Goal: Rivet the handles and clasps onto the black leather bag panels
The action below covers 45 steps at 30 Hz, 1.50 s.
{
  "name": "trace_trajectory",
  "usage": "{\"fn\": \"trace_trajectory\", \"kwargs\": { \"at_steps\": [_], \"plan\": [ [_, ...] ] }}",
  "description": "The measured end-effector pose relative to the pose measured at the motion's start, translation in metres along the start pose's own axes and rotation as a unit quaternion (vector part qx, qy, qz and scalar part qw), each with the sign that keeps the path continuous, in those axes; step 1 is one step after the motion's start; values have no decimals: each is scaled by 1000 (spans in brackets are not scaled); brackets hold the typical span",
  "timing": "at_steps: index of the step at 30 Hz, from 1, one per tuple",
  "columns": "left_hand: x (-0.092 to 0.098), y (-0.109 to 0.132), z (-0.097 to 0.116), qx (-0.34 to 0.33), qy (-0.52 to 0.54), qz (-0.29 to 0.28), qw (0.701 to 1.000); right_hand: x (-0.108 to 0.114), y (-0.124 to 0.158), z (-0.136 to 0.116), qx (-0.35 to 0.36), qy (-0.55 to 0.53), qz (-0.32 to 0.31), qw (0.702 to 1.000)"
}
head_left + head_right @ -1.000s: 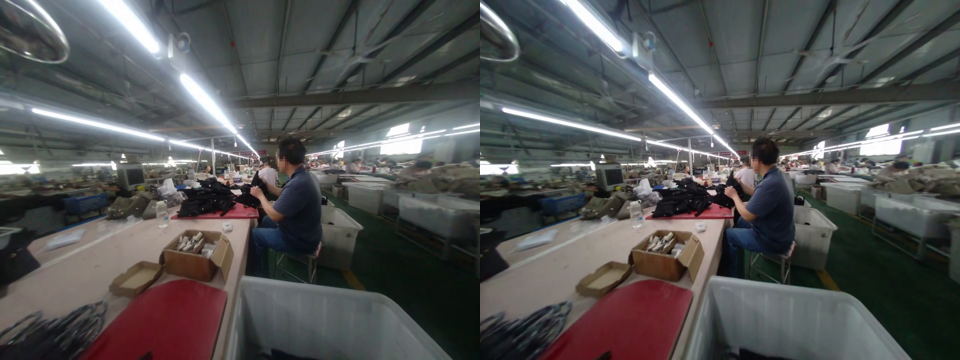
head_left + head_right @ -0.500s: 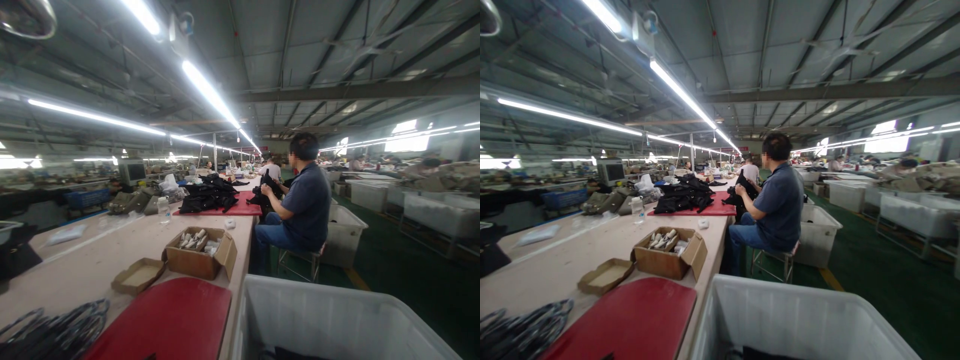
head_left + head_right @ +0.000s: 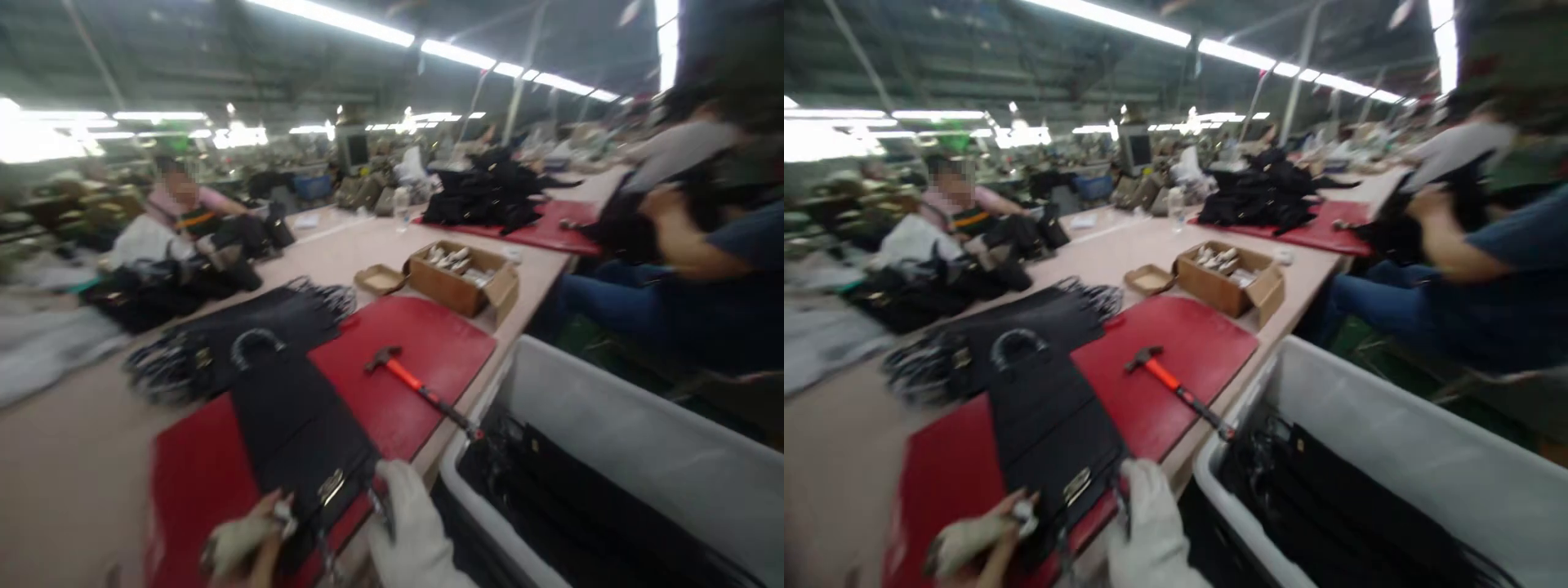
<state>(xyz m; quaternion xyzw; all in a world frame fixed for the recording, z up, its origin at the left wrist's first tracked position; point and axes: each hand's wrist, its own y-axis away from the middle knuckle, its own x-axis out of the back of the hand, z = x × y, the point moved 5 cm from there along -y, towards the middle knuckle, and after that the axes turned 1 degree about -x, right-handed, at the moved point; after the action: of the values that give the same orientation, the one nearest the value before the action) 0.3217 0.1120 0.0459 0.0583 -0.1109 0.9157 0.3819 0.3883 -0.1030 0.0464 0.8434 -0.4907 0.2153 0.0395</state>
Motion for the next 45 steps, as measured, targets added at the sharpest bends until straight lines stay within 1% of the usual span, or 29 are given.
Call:
{"fn": "trace_trajectory", "kwargs": {
  "at_steps": [1, 2, 3, 5, 7, 9, 12, 14, 16, 18, 20, 22, 24, 26, 28, 32, 36, 40, 43, 45],
  "plan": [
    [20, 17, -11, 33, -27, 30, 999, -6, 2, 16, -48, -22, 7, 999],
    [33, 30, -19, 60, -42, 53, 996, -8, 3, 34, -123, -68, 54, 989],
    [40, 38, -25, 83, -45, 67, 993, -14, 4, 46, -175, -119, 59, 975],
    [42, 44, -32, 107, -21, 74, 991, -22, 6, 58, -252, -228, 56, 939],
    [40, 42, -34, 112, 8, 69, 991, -27, 6, 54, -280, -317, 27, 906],
    [40, 41, -35, 113, 24, 68, 991, -30, 7, 43, -290, -372, 0, 882],
    [46, 43, -36, 110, 66, 74, 989, -33, 10, 29, -305, -423, -29, 853],
    [48, 45, -35, 105, 99, 81, 986, -34, 13, 24, -321, -449, -39, 833],
    [44, 43, -32, 102, 118, 76, 985, -34, 16, 24, -348, -467, -51, 811],
    [34, 38, -25, 102, 123, 55, 986, -34, 19, 26, -374, -474, -67, 794],
    [18, 32, -17, 102, 123, 28, 987, -34, 20, 26, -370, -471, -95, 795],
    [0, 26, -8, 106, 121, 1, 987, -34, 20, 25, -338, -457, -143, 810],
    [-17, 23, -2, 123, 125, -24, 984, -34, 21, 25, -312, -450, -179, 817],
    [-30, 23, 0, 154, 140, -45, 977, -34, 21, 28, -310, -454, -194, 813],
    [-38, 26, 0, 180, 153, -60, 970, -34, 19, 34, -323, -464, -188, 803],
    [-40, 31, -1, 184, 160, -70, 967, -34, 6, 37, -327, -490, -158, 793],
    [-37, 33, 1, 175, 176, -66, 967, -35, -5, 30, -317, -482, -168, 799],
    [-34, 33, 10, 138, 189, -53, 971, -37, -5, 27, -327, -466, -171, 804],
    [-33, 33, 13, 136, 198, -52, 969, -40, -4, 27, -326, -466, -169, 805],
    [-31, 35, 13, 145, 216, -37, 965, -42, -3, 27, -321, -465, -176, 806]
  ]
}}
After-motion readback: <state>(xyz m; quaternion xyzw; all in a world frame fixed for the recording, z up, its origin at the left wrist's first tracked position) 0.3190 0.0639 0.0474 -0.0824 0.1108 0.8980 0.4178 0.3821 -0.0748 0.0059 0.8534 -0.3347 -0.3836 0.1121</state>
